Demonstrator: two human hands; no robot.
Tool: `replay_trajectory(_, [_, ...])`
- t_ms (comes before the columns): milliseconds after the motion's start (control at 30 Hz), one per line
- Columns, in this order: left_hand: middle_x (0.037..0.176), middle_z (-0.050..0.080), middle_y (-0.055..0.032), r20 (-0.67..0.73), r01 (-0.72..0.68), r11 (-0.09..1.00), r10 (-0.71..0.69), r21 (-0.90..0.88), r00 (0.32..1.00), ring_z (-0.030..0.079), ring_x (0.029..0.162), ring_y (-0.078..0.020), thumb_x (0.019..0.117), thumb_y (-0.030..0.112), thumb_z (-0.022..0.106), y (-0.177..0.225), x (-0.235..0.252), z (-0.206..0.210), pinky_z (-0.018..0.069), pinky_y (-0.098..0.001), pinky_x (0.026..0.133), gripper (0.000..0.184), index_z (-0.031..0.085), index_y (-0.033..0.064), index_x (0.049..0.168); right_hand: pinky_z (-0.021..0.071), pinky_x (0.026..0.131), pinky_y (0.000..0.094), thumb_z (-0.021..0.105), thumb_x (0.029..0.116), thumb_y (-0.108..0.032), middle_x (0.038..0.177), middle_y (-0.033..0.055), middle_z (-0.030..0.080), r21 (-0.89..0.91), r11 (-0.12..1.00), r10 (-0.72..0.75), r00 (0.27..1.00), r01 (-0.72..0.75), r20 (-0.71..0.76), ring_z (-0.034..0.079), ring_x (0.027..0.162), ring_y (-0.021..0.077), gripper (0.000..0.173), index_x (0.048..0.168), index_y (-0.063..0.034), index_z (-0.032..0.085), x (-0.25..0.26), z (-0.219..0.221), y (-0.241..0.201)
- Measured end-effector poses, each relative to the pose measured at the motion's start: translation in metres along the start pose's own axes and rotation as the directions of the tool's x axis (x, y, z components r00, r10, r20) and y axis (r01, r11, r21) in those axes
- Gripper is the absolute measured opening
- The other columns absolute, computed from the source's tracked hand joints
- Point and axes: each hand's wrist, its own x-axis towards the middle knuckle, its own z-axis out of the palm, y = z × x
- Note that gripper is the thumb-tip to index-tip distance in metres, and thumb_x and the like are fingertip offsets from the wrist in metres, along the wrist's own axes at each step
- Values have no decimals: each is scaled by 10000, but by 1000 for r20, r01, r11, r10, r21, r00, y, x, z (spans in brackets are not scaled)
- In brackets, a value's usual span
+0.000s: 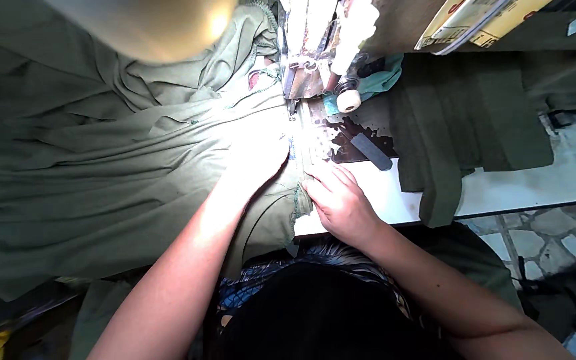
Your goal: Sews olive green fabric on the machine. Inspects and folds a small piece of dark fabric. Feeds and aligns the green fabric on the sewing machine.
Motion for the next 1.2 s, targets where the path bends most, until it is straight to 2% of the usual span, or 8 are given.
replay_trajectory(100, [725,614,-112,-41,-67,997,69,47,997,614,659,-235,1055,235,569,-2,-2,4,498,-443,655,286,633,-4,912,506,1020,540,569,895,-7,1159,183,732,-16,1000,-25,1000,25,13,656,1207,385,155,891,-30,723,0,-2,0])
replay_trajectory(233, [1024,679,-243,-164,-210,923,274,323,948,670,1013,-432,997,196,619,0,-8,7,510,-610,824,266,660,-16,1153,492,1037,538,583,892,-1,1171,184,735,-49,995,-87,995,90,54,650,1229,374,132,858,-28,707,4,-9,-2])
replay_trajectory(333, [1157,668,-257,-215,-502,744,631,441,746,650,1096,-454,950,143,594,-19,-8,18,491,-608,876,342,662,-20,1242,490,1045,540,585,904,-10,1128,195,744,-52,990,-127,990,130,70,664,1210,371,144,834,-34,708,7,-12,-2])
replay_trajectory(400, [1391,613,-221,-121,-665,588,784,460,609,577,1300,-415,965,149,485,-34,-2,25,440,-585,1046,433,640,17,1348,495,1037,539,576,913,-19,1127,192,745,-48,988,-140,987,144,74,674,1194,359,154,847,-35,715,8,-13,-1])
replay_trajectory(500, [1505,548,-156,-56,-697,501,829,513,556,496,1397,-383,1011,194,374,-49,-1,31,373,-563,1113,499,582,72,1448,505,1024,520,568,915,-21,1147,191,740,-72,986,-147,984,154,97,674,1200,346,160,888,-41,724,8,-14,-2])
replay_trajectory(967, [1581,464,-152,50,-705,470,813,531,580,371,1486,-400,1043,312,265,-56,-3,25,276,-618,1160,580,503,84,1520,566,872,470,594,884,-5,1137,192,728,-65,989,-123,980,134,157,699,1111,342,116,870,-31,706,11,-18,-3])
replay_trajectory(1067, [1535,530,-112,-32,-710,505,825,491,564,416,1465,-368,1017,299,331,-59,-1,28,302,-580,1161,539,601,97,1439,567,866,469,585,892,-13,1136,187,729,-72,989,-119,979,132,165,698,1118,338,129,876,-38,710,12,-18,-4])
replay_trajectory(1200, [1227,675,-207,-155,-755,498,863,427,481,602,1214,-402,949,261,452,-68,0,30,449,-585,989,428,760,95,1196,565,874,473,581,892,-19,1125,193,731,-89,986,-125,979,140,160,692,1136,345,131,883,-41,710,12,-16,-4])
